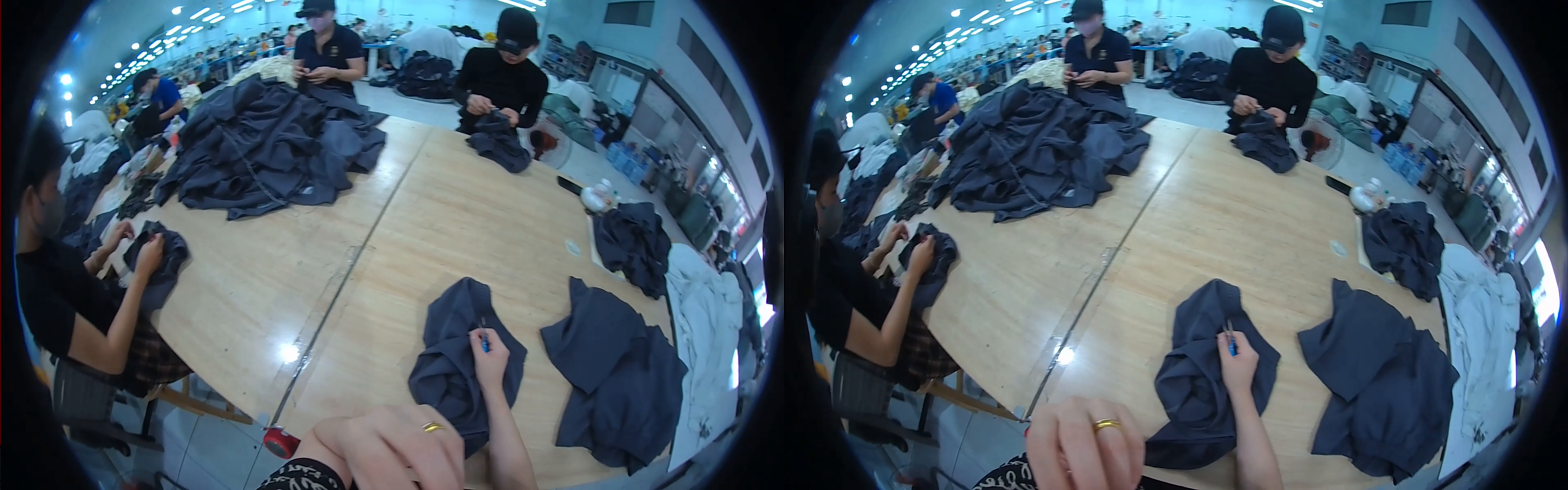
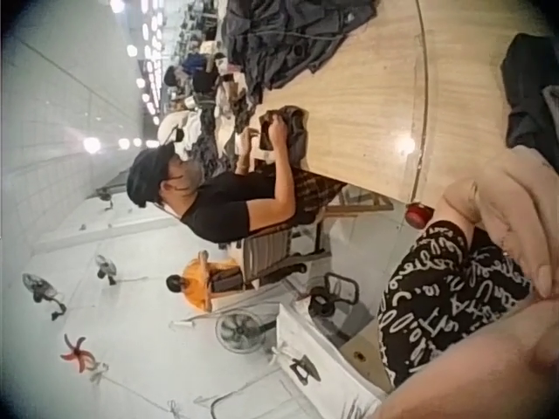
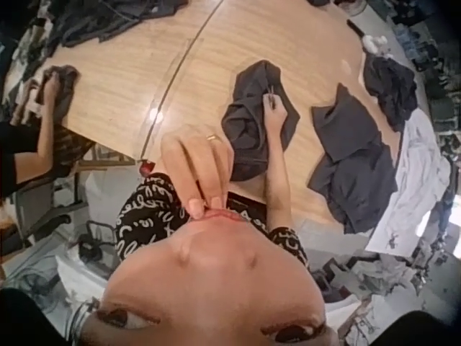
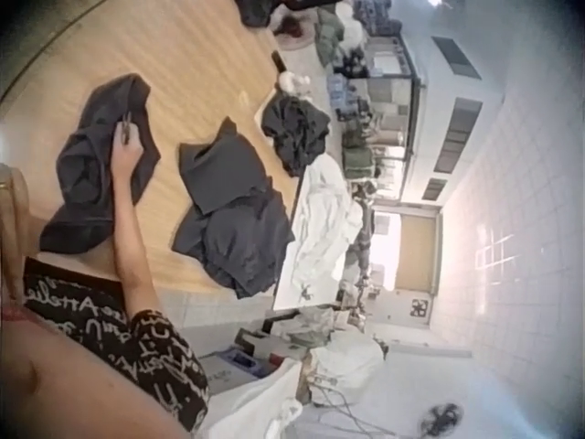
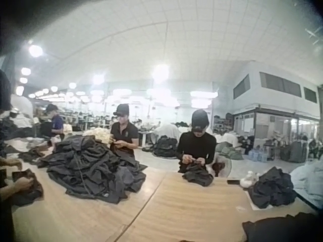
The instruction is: Trimming excess threads from a pair of grey shorts using handheld snips in a factory setting.
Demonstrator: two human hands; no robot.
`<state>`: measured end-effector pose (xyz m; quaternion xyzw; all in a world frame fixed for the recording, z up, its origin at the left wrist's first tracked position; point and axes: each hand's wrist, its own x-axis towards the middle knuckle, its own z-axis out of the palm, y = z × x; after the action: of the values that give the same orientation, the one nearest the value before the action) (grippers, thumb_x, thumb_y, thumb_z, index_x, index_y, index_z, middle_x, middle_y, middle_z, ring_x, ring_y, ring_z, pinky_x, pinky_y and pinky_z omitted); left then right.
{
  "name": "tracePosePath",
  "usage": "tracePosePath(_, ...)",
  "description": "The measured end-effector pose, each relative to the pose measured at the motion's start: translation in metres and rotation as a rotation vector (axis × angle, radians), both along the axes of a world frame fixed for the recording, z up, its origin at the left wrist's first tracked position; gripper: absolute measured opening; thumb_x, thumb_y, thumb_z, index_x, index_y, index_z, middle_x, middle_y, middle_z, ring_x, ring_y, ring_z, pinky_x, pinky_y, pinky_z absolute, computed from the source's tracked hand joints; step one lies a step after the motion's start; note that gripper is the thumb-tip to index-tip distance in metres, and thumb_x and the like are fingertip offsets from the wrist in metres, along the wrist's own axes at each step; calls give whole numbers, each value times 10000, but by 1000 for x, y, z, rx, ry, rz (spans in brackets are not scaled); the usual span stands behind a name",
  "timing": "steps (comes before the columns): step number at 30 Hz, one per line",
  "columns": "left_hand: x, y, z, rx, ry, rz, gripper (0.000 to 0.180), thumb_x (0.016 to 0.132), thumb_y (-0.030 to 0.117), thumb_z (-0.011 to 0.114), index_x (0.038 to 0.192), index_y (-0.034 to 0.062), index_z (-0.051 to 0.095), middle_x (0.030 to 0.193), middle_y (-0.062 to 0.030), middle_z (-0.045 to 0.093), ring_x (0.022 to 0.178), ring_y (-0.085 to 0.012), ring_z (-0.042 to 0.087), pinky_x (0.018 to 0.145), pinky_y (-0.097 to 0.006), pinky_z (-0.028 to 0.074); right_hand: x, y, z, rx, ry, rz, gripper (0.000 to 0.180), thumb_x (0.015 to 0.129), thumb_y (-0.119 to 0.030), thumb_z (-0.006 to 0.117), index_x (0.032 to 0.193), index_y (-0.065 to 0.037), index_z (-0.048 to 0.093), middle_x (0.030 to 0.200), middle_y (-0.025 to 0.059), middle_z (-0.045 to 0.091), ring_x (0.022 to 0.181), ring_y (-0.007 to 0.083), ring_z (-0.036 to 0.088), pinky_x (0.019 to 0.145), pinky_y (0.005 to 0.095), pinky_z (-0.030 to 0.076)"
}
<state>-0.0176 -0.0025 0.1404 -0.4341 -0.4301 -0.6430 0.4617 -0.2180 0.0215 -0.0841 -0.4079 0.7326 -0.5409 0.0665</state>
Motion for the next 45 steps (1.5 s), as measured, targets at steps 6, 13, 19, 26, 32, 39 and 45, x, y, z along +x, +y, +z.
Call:
tracePosePath(6, 8, 2, 3, -34, -17, 59, 155, 873, 104, 610, 845, -22, 697, 824, -156, 654, 658, -210, 633, 543, -232, 488, 1, -2, 3, 8, -39, 16, 170, 853, -176, 639, 854, -7, 623, 632, 68, 569, 594, 91, 515, 577, 261, 427)
tracePosePath(13, 7, 8, 1, -52, -218, 76, 102, 845, 71, 650, 818, -20, 688, 789, -137, 664, 650, -221, 646, 541, -235, 504, 3, -2, 6, 11, -44, 27, 161, 853, -165, 637, 851, -4, 623, 622, 48, 553, 588, 70, 486, 565, 246, 408)
tracePosePath(19, -9, 22, 0, 380, 179, 46, 64, 807, 68, 694, 816, 5, 690, 793, -137, 669, 643, -215, 650, 529, -236, 502, 4, 1, 9, 34, -101, 37, 125, 846, -125, 620, 854, 0, 620, 675, 2, 570, 643, 46, 478, 608, 209, 394)
tracePosePath(26, 9, 7, -6, 73, -47, -102, 212, 844, 112, 668, 950, -71, 652, 960, -249, 638, 796, -278, 666, 622, -261, 522, 4, -1, 7, 8, -53, 28, 179, 857, -182, 632, 849, -4, 626, 618, 44, 549, 577, 77, 473, 554, 254, 397)
tracePosePath(32, 4, -4, -13, -254, -418, -728, 829, 809, 401, 690, 1406, -24, 303, 1316, -367, 382, 1226, -430, 432, 1021, -432, 342, 0, -2, 5, 84, -99, 11, 118, 846, -127, 620, 848, -9, 624, 679, 9, 581, 654, 50, 497, 613, 215, 404)
tracePosePath(39, -4, 9, -15, -252, -278, -593, 890, 791, 440, 691, 1432, 61, 204, 1345, -368, 334, 1261, -431, 379, 1043, -449, 297, -3, 3, 6, 76, -61, 12, 135, 844, -141, 631, 858, -7, 631, 681, 20, 604, 649, 50, 507, 615, 224, 420)
tracePosePath(45, -5, 16, -12, -257, -197, -483, 950, 776, 474, 692, 1454, 134, 119, 1370, -368, 292, 1292, -431, 334, 1062, -463, 258, 5, -4, 0, -12, -19, 27, 179, 828, -199, 654, 866, -27, 622, 648, 137, 582, 592, 226, 606, 570, 311, 454)
